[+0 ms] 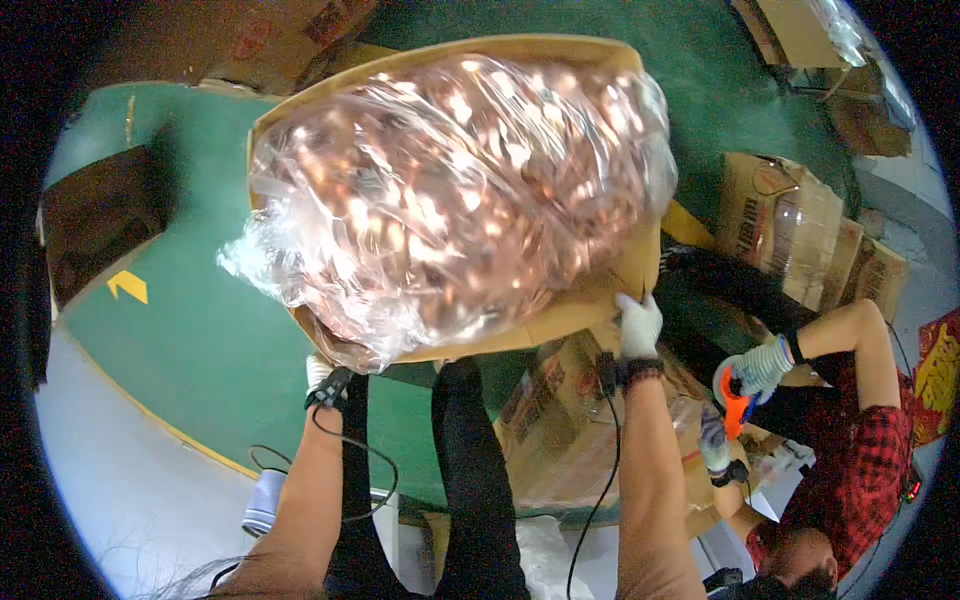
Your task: Packing metal components into cardboard boxes and sealing them with tape.
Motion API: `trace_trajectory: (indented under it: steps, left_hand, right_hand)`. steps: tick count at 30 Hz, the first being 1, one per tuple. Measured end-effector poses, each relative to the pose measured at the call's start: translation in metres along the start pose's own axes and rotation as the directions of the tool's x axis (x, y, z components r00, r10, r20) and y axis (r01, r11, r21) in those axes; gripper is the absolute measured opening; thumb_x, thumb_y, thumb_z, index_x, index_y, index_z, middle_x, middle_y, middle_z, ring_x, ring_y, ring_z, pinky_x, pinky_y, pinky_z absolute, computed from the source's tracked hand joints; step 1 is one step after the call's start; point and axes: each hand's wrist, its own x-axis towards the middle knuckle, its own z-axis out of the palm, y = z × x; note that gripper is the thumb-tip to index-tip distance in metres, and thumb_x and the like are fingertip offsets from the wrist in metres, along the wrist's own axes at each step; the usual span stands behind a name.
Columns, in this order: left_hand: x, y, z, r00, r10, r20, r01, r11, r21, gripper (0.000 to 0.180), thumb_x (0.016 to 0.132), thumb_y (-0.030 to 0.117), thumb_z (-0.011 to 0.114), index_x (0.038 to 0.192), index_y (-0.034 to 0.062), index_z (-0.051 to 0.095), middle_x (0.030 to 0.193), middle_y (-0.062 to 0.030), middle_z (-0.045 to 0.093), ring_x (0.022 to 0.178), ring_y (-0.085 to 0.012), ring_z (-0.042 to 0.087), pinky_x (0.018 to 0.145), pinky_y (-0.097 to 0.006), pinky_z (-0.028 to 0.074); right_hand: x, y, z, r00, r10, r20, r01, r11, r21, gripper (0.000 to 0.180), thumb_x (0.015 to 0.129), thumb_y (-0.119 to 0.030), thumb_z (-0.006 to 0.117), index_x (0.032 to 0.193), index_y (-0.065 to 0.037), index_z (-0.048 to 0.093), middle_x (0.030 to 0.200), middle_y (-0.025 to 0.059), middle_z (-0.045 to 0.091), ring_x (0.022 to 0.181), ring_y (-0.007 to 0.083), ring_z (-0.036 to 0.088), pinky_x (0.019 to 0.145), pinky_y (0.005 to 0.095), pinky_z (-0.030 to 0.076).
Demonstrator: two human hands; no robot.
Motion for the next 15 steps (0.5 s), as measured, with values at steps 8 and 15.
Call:
trace_trajectory:
  steps: [8,15]
  left_hand:
    - [-0.042,0.159,0.051,0.993,-0.112,-0.023,0.112,0.994,-0.011,0.071,0.103,0.050,0.055,0.159,0.0127,0.032,0.160,-0.0104,0.040,0.144,-0.0294,0.042,0.121,-0.047,0.033]
    - [0.012,0.137,0.041,0.965,-0.241,0.103,0.195,0.922,0.333,0.078,0.104,0.065,0.031,0.163,0.0151,0.026,0.169,-0.0062,0.028,0.152,-0.0305,0.029,0.125,-0.046,0.024]
  right_hand:
    - [-0.009,-0.029,-0.018,0.942,0.203,0.266,-0.328,0.412,0.850,0.039,0.099,-0.042,0.062,0.119,-0.008,0.068,0.114,0.0114,0.073,0.111,0.0250,0.066,0.105,0.0429,0.048]
    - [-0.030,0.060,-0.018,0.950,-0.309,-0.045,0.311,0.921,0.234,0.019,0.098,-0.019,0.067,0.109,-0.006,0.075,0.103,0.0093,0.076,0.102,0.0219,0.068,0.097,0.0326,0.050]
